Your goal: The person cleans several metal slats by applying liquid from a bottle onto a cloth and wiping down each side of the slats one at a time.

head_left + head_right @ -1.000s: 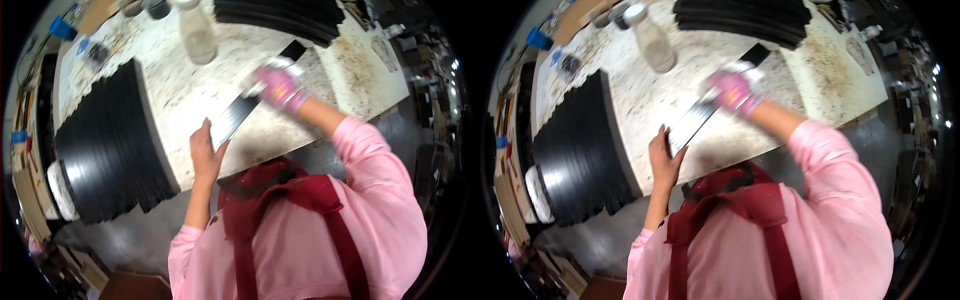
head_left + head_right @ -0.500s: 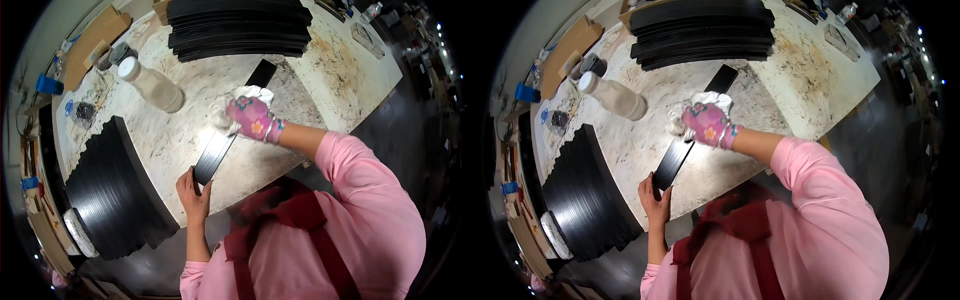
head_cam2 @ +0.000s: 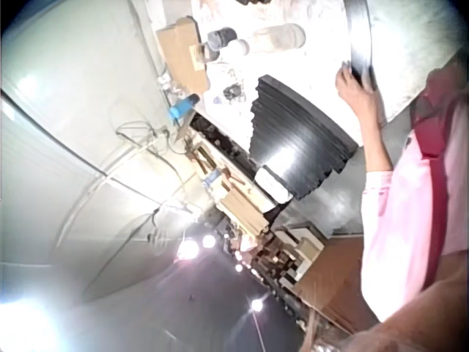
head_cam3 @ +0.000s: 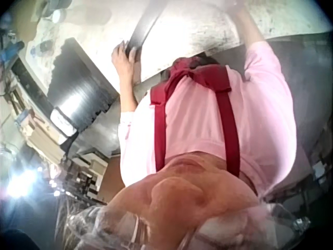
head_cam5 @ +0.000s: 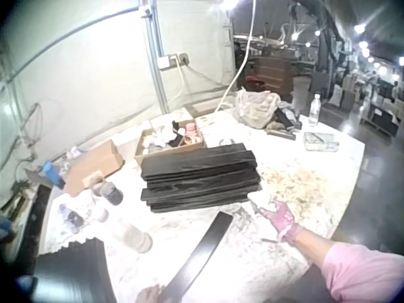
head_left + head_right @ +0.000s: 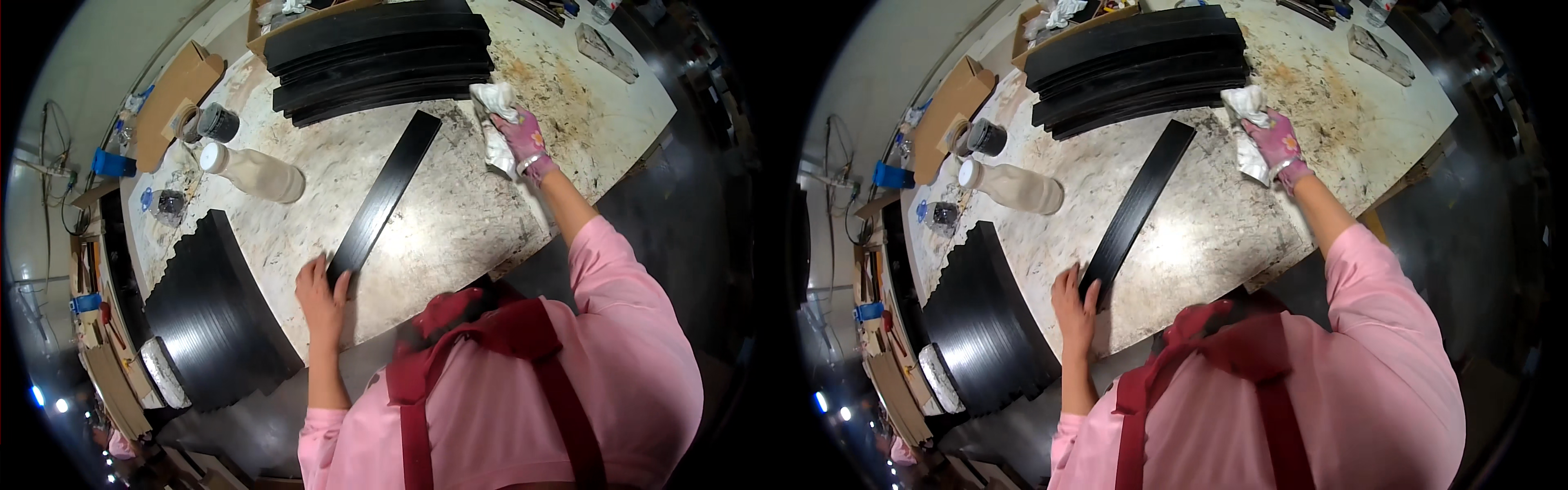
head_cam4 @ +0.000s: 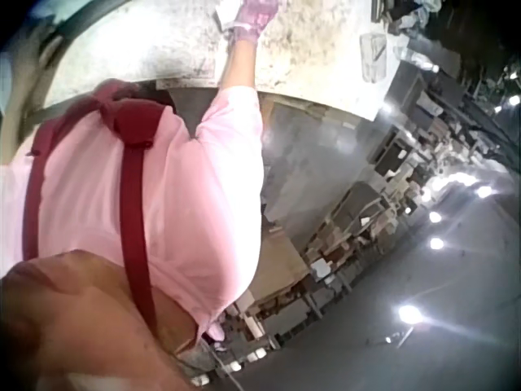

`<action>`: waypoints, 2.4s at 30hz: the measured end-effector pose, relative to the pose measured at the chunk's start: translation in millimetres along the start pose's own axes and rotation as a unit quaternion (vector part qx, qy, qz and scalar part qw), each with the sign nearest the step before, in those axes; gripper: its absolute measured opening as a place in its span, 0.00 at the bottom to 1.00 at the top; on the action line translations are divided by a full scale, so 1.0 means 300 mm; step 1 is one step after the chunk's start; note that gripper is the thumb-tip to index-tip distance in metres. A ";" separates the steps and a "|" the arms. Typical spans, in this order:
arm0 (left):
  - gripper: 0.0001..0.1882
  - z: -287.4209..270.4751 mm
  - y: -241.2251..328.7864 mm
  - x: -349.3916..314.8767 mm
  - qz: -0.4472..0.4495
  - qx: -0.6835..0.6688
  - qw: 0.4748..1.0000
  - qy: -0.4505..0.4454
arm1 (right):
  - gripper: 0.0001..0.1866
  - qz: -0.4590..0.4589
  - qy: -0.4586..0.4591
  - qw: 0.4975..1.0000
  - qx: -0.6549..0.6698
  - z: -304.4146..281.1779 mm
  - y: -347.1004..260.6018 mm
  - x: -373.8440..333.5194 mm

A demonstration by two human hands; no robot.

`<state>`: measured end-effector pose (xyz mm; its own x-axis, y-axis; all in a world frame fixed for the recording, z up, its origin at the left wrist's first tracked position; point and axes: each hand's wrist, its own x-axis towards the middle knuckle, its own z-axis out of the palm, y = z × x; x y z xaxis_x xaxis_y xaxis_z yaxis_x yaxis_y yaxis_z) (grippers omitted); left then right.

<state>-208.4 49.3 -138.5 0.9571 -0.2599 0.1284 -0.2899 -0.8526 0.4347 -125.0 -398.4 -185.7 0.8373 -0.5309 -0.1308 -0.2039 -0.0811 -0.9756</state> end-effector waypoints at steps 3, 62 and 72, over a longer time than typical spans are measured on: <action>0.30 0.088 0.076 0.108 0.019 0.013 1.000 0.007 | 0.24 -0.032 -0.013 0.992 -0.117 0.054 -0.046 -0.144; 0.33 -0.218 -0.395 1.034 -0.061 -0.190 0.930 0.308 | 0.08 -0.271 -0.052 0.935 -0.221 0.032 0.010 -0.195; 0.37 -0.102 -0.270 0.935 0.009 -0.052 0.929 0.365 | 0.12 -0.278 0.032 0.931 -0.235 0.040 0.019 -0.215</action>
<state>83.7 59.3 -110.3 0.7100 0.1364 0.6908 -0.3404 -0.7923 0.5063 -174.2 -354.4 -184.9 0.8506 -0.3447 0.3971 0.0405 -0.7100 -0.7031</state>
